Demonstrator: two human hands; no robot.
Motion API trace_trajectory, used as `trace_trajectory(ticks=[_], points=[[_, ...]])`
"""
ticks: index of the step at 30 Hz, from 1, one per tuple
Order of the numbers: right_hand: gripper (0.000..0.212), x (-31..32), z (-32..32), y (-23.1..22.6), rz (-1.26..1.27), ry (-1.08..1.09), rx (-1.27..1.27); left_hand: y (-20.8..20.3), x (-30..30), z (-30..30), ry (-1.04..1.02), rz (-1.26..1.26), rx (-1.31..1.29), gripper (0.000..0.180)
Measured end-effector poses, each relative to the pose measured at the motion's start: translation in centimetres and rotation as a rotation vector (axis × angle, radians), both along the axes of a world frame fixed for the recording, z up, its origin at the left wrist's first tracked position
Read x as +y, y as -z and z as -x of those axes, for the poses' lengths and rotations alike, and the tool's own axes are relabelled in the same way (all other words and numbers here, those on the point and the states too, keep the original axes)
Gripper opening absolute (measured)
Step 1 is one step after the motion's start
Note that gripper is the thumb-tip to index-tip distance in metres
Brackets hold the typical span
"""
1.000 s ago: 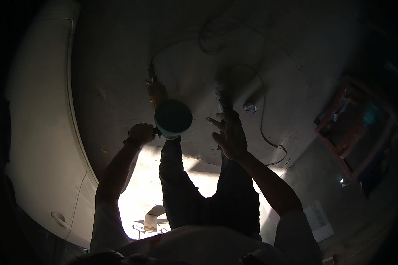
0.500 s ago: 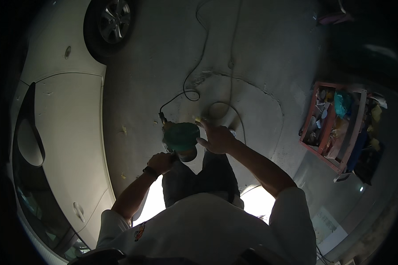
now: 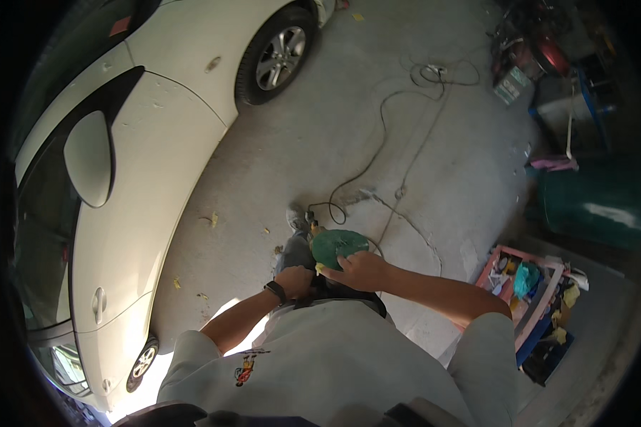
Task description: The person applies a white compound to the front fender of a white car with a yellow sponge, then uses a yellow orbital polisher to buff the area. The person opens the driver's door, polishes the door frame, and closes the door.
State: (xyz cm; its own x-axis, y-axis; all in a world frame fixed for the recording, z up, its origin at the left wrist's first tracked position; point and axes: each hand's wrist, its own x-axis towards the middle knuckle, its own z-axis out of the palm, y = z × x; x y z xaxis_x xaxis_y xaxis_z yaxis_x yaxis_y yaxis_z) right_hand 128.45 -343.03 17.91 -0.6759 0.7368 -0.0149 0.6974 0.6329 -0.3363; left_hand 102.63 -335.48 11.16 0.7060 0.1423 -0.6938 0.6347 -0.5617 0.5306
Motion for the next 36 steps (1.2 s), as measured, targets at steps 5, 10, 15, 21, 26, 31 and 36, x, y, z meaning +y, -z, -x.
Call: trace_trajectory(ticks=[5,10,15,21,26,31,36], points=[[0.051,8.8,1.4,-4.3,0.249,0.546,0.071,-1.8,6.3,0.1,-0.143,-0.070,-0.239,0.034],[0.058,15.5,4.9,-8.1,0.181,0.945,0.334,-5.5,13.2,0.7,-0.187,-0.129,-0.225,0.038],[0.046,17.4,5.4,-11.5,0.227,0.610,0.187,-9.8,19.4,2.4,-0.423,-0.140,-0.310,0.040],[0.070,27.5,1.2,-6.3,0.014,0.689,0.361,-19.4,28.7,5.5,-0.791,0.051,-0.285,0.033],[0.091,39.0,3.0,-0.4,0.307,0.416,0.484,-30.0,33.8,5.9,-0.891,0.148,-0.308,0.030],[0.087,48.1,7.0,1.7,0.557,0.175,0.829,-37.8,39.3,7.2,-1.063,0.366,-0.295,0.028],[0.067,51.6,10.3,1.0,0.633,0.042,0.958,-39.8,42.8,9.4,-1.195,0.406,-0.462,0.034]])
